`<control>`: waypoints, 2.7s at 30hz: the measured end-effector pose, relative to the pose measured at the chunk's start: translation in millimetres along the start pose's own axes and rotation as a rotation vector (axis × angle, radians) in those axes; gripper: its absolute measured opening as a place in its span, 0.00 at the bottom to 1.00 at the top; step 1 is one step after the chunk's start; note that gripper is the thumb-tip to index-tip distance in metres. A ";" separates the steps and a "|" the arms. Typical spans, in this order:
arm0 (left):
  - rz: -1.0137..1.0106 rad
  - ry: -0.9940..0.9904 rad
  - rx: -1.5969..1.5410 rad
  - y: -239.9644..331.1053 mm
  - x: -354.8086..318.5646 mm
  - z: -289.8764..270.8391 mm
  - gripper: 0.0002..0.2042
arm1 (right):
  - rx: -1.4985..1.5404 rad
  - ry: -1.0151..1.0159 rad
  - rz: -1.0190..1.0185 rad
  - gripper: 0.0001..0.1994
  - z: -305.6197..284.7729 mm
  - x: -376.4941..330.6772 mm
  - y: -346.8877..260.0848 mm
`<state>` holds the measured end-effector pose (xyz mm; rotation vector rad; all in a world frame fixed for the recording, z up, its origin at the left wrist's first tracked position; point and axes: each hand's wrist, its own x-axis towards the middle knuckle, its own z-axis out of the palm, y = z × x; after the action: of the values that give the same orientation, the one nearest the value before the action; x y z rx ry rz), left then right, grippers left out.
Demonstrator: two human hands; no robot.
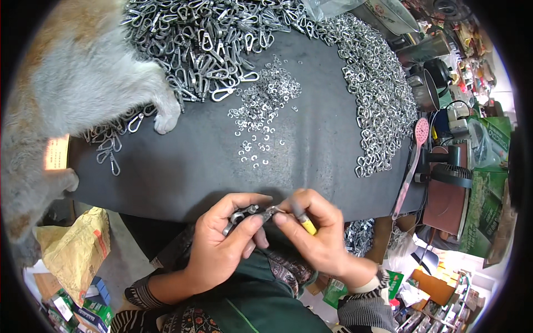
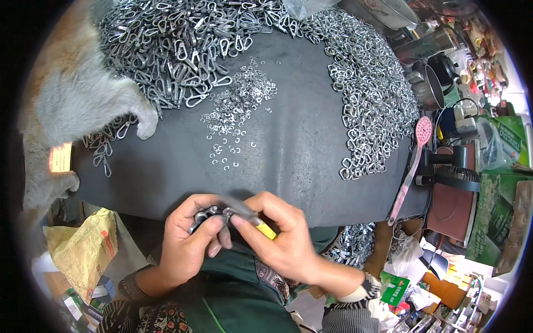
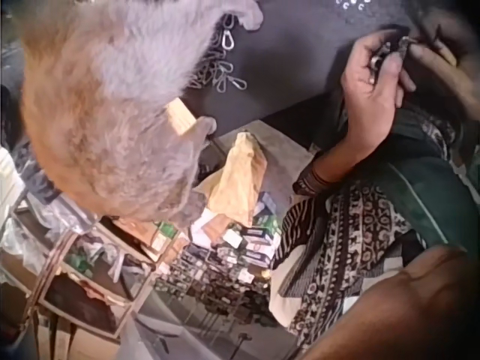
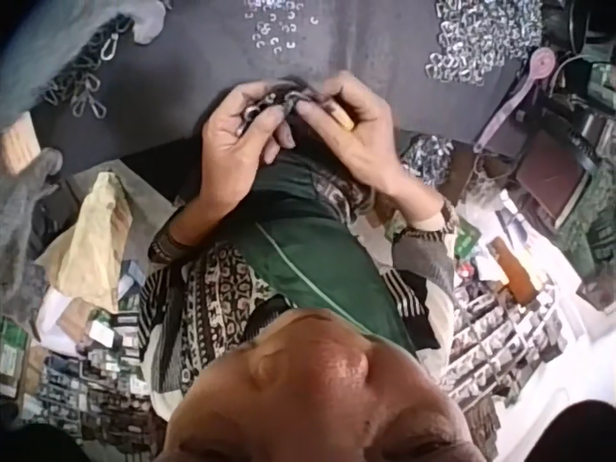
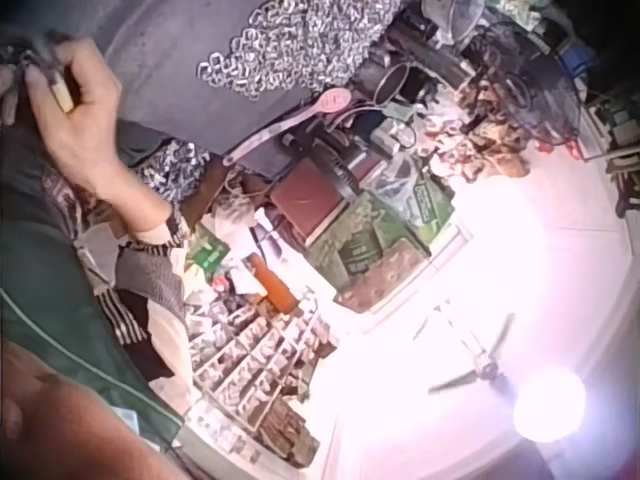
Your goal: The person assembles metal clips by using pliers to attach small metal rings onto each clip.
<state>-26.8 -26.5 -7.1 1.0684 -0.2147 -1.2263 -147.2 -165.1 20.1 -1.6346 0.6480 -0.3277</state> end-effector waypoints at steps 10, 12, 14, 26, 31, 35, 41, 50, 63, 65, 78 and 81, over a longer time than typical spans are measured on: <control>-0.261 -0.204 -0.091 22.7 -4.6 -18.2 0.13 | -1.459 -0.279 -0.812 0.15 -97.9 115.7 -18.8; -0.256 -0.241 -0.091 23.3 -2.9 -19.6 0.14 | -1.468 -0.376 -0.892 0.15 -94.8 125.2 -18.1; -0.244 -0.261 -0.127 22.9 -3.4 -20.2 0.13 | -1.464 -0.399 -0.917 0.15 -91.5 131.8 -19.4; -0.109 -0.135 0.138 24.6 3.7 -23.9 0.06 | -1.566 -0.451 -0.909 0.15 -83.5 119.0 -38.1; -0.180 -0.047 0.051 28.2 11.1 -18.5 0.05 | -1.453 -0.401 -0.892 0.17 -75.3 90.7 -52.7; -0.248 -0.097 -0.025 27.7 17.5 -14.8 0.06 | -1.272 -0.430 -0.822 0.17 -70.9 74.2 -55.4; -0.179 -0.145 0.044 21.2 14.5 -12.6 0.07 | -1.122 -0.420 -0.803 0.16 -67.5 59.9 -47.7; -0.076 -0.220 0.326 24.9 7.7 -9.0 0.04 | -1.131 -0.319 -0.839 0.16 -64.1 23.7 -36.3; -0.383 0.244 -0.078 -82.2 -13.5 -86.9 0.06 | -1.195 0.488 -0.209 0.09 -126.3 1.5 49.4; -0.315 0.199 -0.034 -81.8 -16.2 -96.8 0.05 | -1.254 0.560 -0.201 0.09 -124.7 9.3 49.9; -0.236 -0.166 0.072 -2.2 -25.7 -30.9 0.15 | -0.568 0.109 -0.052 0.06 -67.0 5.7 8.6; -0.256 -0.183 0.053 8.6 -21.0 -15.4 0.14 | -0.102 -0.118 0.054 0.05 -26.0 -10.5 11.6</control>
<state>-19.2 -1.0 -0.5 1.0521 -0.2577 -1.5586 -172.7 -180.8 14.9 -1.7170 0.6265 -0.1599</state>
